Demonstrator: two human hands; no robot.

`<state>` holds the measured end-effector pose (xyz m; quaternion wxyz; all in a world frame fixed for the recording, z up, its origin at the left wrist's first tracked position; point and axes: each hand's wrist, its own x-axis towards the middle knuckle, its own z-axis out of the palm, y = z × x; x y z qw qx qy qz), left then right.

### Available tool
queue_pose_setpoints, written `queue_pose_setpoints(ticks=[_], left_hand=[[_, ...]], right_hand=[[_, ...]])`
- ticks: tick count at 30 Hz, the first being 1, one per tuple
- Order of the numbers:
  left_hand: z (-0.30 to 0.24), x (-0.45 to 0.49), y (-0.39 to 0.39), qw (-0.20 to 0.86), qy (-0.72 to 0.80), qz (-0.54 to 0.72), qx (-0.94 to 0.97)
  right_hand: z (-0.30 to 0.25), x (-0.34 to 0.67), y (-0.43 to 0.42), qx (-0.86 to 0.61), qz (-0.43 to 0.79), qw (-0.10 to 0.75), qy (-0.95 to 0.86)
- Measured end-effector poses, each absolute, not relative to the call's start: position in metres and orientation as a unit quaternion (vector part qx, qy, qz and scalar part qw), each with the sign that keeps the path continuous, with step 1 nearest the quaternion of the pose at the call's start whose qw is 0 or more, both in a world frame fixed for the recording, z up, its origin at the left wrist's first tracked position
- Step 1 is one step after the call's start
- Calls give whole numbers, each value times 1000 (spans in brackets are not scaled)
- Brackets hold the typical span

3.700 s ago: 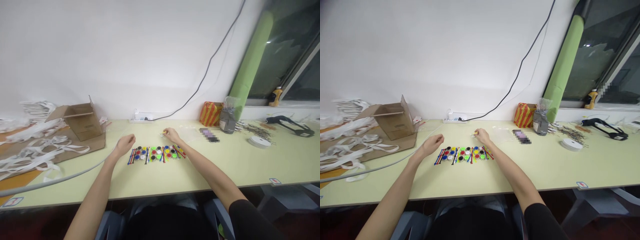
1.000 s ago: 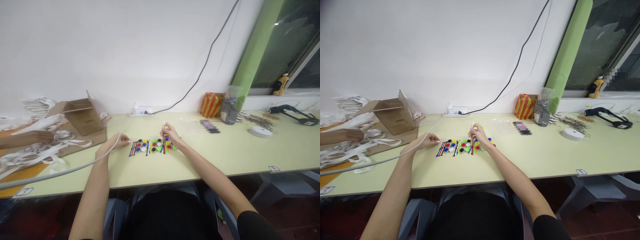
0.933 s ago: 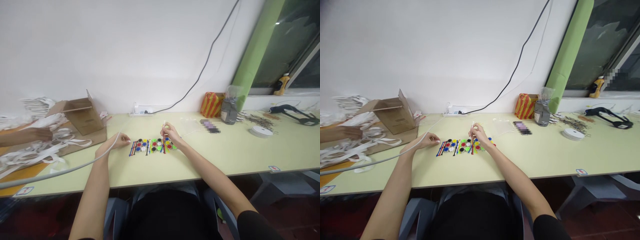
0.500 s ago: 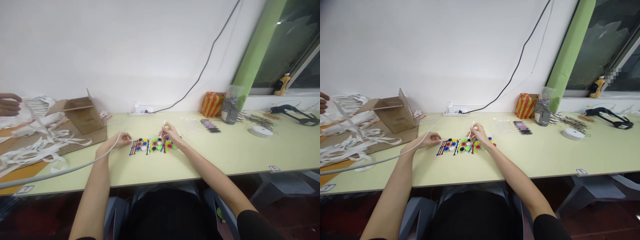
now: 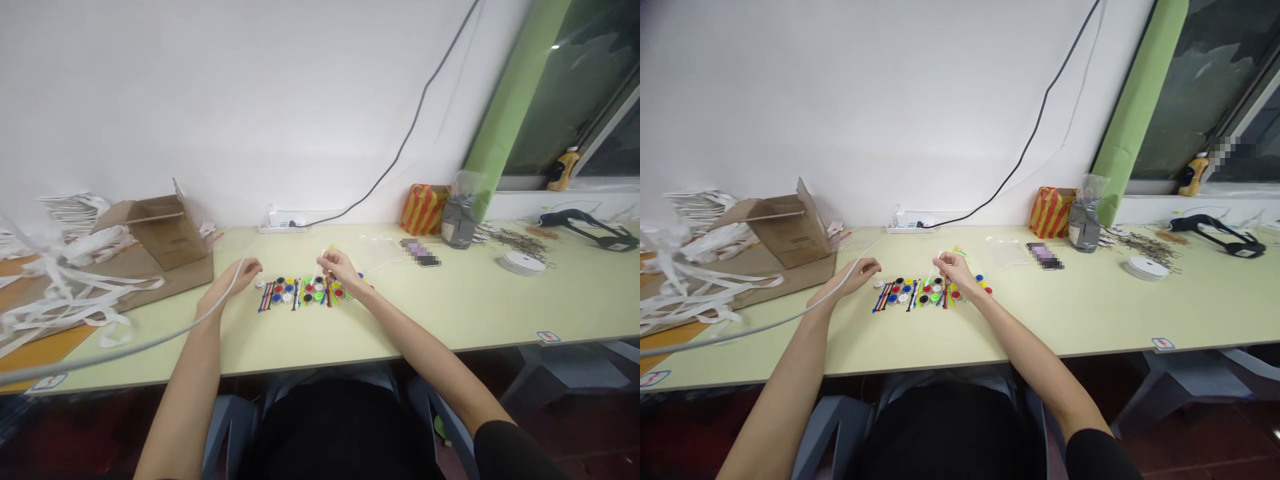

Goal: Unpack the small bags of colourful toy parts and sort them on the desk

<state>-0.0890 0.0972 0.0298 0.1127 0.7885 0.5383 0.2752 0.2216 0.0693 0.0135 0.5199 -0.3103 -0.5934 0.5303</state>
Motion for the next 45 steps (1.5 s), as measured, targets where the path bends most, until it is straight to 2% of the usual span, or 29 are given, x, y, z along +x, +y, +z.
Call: queue_pose_setpoints(ticks=[2,4,8,17,20,23,27,38,45], left_hand=[[34,-69,89,123,501,309,799],[37,-47,81,187,450,323,811],[37,-14,65,267,389,284,835],[37,1,53,320,361,262,836],[40,-7,57,294,379,264,837],[43,-24,66,211,427,282,833],[43,-50,76,129,495,229,828],[24,-72,87,203,551,111,802],[30,-64,81,210,562,89,795]], right_hand=[[13,221,69,-303,540,503,-603],[13,221,68,-295,547,485,-615],[14,218,65,-270,562,453,-637],[8,211,62,-250,563,430,-660],[10,212,61,-260,562,461,-635],[13,215,62,-275,555,491,-612],[14,219,65,-295,543,509,-599],[12,221,71,-311,527,509,-605],[11,222,73,-311,520,510,-611]])
